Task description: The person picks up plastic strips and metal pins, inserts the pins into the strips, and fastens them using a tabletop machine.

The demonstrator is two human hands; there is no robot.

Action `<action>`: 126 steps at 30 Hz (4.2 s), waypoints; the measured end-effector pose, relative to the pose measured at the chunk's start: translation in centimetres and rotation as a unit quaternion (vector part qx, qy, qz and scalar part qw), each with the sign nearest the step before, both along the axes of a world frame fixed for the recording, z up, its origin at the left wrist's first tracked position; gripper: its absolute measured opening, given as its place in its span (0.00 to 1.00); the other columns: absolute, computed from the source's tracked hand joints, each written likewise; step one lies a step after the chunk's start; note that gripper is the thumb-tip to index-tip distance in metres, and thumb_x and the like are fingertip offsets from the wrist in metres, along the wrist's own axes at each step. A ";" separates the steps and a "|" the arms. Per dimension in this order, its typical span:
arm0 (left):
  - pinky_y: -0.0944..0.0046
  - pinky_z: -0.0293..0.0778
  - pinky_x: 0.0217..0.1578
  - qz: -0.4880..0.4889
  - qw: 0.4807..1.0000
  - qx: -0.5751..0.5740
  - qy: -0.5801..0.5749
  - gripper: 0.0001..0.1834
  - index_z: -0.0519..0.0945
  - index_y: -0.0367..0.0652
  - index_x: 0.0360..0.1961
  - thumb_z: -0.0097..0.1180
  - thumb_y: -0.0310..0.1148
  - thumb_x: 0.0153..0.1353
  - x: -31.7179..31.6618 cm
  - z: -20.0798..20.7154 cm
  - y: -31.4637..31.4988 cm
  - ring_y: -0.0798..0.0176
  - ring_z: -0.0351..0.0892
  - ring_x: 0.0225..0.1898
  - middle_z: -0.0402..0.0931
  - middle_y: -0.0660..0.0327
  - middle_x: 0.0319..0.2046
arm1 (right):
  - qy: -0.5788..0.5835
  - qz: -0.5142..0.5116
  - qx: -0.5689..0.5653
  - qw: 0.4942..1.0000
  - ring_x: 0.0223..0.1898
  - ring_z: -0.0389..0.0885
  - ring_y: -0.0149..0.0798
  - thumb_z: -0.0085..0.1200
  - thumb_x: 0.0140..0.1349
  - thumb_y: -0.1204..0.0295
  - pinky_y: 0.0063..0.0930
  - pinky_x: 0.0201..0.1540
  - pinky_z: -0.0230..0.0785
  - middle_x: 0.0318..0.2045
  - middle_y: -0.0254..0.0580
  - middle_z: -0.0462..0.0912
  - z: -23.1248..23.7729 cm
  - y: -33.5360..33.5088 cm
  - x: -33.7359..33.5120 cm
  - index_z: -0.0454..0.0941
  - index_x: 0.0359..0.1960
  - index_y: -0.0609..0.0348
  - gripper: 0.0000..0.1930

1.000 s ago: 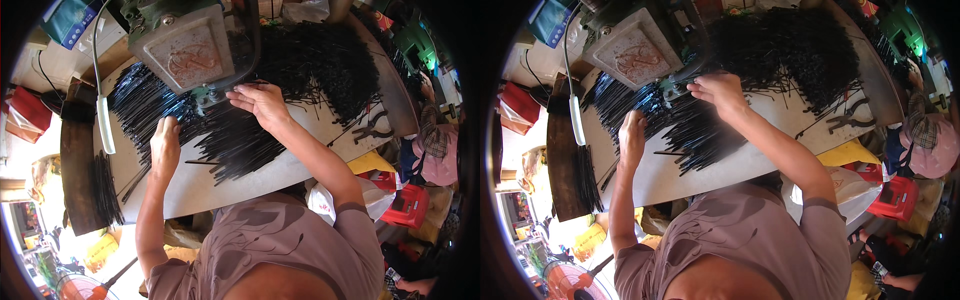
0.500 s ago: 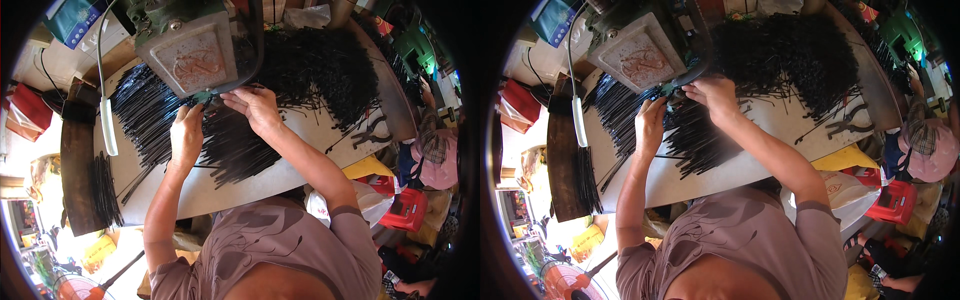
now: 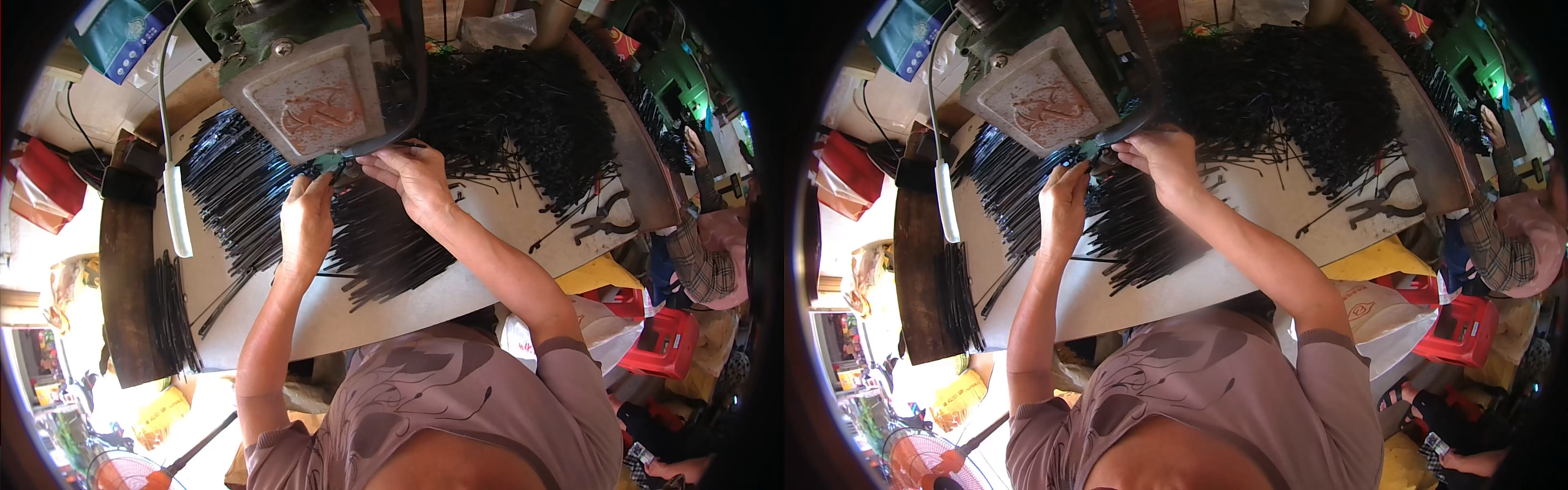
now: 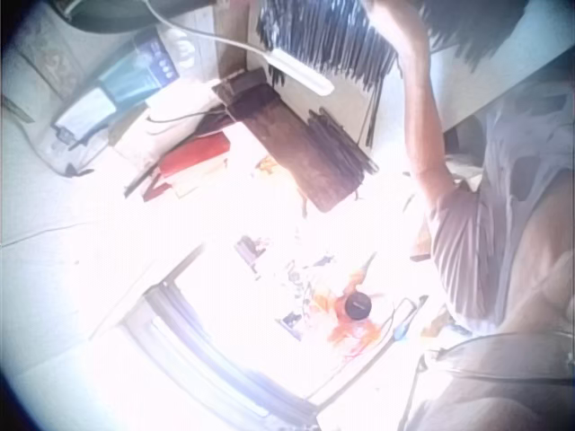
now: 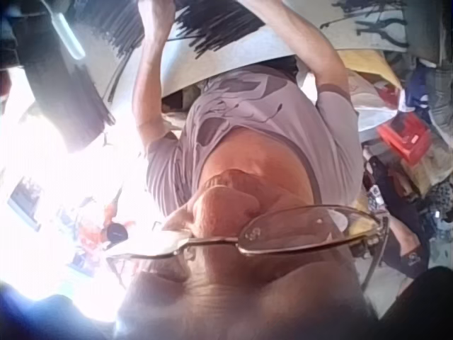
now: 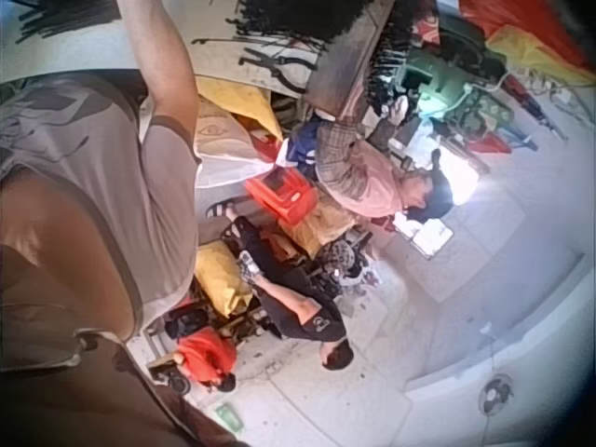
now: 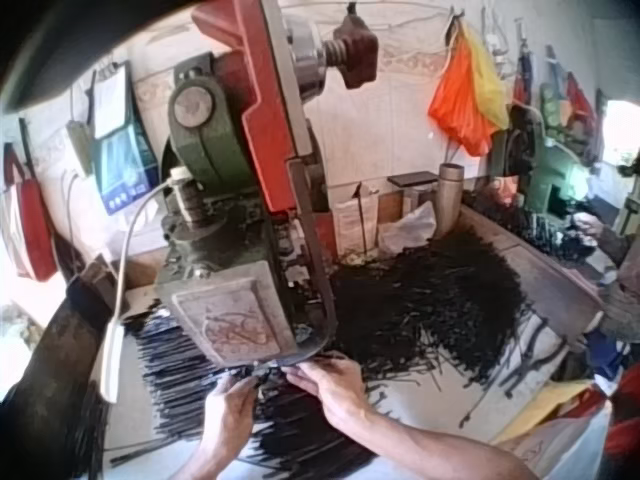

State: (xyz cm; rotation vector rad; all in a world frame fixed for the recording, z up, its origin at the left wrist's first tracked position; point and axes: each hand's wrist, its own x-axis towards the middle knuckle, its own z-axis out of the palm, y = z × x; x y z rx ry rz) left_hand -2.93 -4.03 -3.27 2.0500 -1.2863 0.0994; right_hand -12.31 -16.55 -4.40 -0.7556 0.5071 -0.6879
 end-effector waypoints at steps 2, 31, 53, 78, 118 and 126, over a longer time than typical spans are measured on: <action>0.60 0.65 0.24 0.002 1.000 0.007 -0.008 0.11 0.74 0.36 0.36 0.47 0.21 0.50 -0.1 0.1 0.1 0.53 0.68 0.24 0.65 0.52 0.22 | 0.003 -0.002 -0.002 1.000 0.32 0.78 0.37 0.46 0.52 0.80 0.25 0.36 0.73 0.29 0.48 0.76 0.2 0.1 -0.1 0.68 0.29 0.69 0.04; 0.71 0.63 0.11 -0.091 0.846 0.078 0.519 0.09 0.71 0.35 0.23 0.46 0.30 0.54 -2.9 1.6 2.9 0.71 0.68 0.11 0.69 0.62 0.14 | 0.103 0.315 -0.081 0.940 0.20 0.74 0.30 0.50 0.52 0.71 0.19 0.22 0.69 0.25 0.39 0.74 2.6 0.0 -2.8 0.70 0.27 0.61 0.06; 0.72 0.63 0.17 -0.010 0.652 -0.118 0.749 0.10 0.73 0.35 0.29 0.49 0.33 0.55 -1.7 -0.2 0.8 0.68 0.69 0.19 0.73 0.59 0.21 | -0.023 0.068 0.051 0.996 0.34 0.77 0.45 0.47 0.54 0.76 0.33 0.36 0.74 0.32 0.49 0.76 0.0 -2.7 -1.9 0.71 0.33 0.68 0.07; 0.74 0.60 0.16 0.017 0.632 -0.227 0.741 0.08 0.72 0.37 0.27 0.49 0.32 0.55 0.7 -1.2 -2.3 0.69 0.68 0.17 0.73 0.59 0.19 | -0.031 0.051 0.056 0.997 0.33 0.78 0.42 0.47 0.54 0.75 0.30 0.36 0.74 0.30 0.50 0.77 0.1 -1.6 -0.4 0.71 0.33 0.69 0.08; 0.74 0.60 0.18 0.037 0.611 -0.257 0.748 0.08 0.72 0.35 0.28 0.49 0.31 0.55 -0.1 -1.0 -2.3 0.70 0.68 0.18 0.72 0.60 0.19 | -0.039 0.030 0.026 0.998 0.30 0.78 0.39 0.47 0.54 0.73 0.27 0.33 0.74 0.28 0.49 0.75 -0.1 -0.9 -0.1 0.68 0.30 0.71 0.09; 0.74 0.60 0.18 0.024 0.628 -0.253 0.736 0.08 0.72 0.35 0.28 0.49 0.30 0.55 -0.2 -1.0 -2.4 0.69 0.68 0.19 0.72 0.59 0.20 | -0.016 0.047 0.020 0.999 0.35 0.77 0.41 0.45 0.57 0.72 0.30 0.39 0.73 0.32 0.53 0.76 0.2 -1.2 -0.4 0.69 0.34 0.72 0.11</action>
